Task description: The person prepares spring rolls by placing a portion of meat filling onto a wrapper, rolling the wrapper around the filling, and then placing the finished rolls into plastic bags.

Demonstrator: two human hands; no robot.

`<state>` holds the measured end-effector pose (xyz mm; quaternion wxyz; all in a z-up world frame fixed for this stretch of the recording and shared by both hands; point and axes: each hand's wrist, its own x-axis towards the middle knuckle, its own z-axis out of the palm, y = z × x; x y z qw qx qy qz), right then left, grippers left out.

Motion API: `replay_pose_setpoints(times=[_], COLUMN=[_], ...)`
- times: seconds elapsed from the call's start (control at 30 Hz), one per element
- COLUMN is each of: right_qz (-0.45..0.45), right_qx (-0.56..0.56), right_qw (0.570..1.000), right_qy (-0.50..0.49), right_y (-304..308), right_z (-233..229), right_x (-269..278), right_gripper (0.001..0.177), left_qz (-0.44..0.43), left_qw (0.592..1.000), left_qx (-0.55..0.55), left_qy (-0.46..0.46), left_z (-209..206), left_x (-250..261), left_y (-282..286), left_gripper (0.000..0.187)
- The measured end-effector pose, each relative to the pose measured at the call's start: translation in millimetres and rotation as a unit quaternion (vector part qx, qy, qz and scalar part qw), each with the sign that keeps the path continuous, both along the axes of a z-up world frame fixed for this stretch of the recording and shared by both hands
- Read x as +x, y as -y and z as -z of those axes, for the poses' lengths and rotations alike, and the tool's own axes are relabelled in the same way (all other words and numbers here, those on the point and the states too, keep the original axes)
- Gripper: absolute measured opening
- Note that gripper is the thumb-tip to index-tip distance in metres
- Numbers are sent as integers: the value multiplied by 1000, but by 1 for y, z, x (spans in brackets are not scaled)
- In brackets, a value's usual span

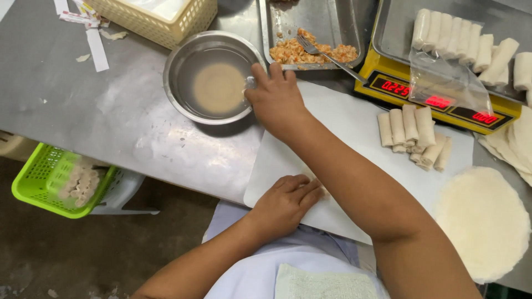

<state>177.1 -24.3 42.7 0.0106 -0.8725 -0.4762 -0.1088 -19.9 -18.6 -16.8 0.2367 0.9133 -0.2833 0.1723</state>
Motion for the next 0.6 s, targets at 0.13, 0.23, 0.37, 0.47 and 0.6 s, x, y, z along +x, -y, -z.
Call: replay_pose_setpoints(times=[0.13, 0.23, 0.37, 0.47, 0.6], right_qz=[58, 71, -22, -35, -67], right_qx=[-6, 120, 363, 487, 446], right_qw=[994, 944, 756, 542, 656], right_qy=[-88, -299, -544, -684, -605], right_y=[2, 17, 71, 132, 210], right_z=[3, -31, -59, -56, -34], right_x=[10, 6, -7, -25, -61], right_gripper=[38, 65, 78, 69, 56], left_qz=[16, 11, 2, -12, -29], left_qw=[998, 1000, 1000, 1000, 999], left_qx=[-67, -26, -7, -12, -29], left_qy=[0, 11, 11, 15, 33], left_z=[8, 11, 11, 15, -3], left_x=[-2, -2, -6, -6, -7], left_y=[1, 1, 1, 3, 1], left_gripper=[36, 38, 39, 36, 36])
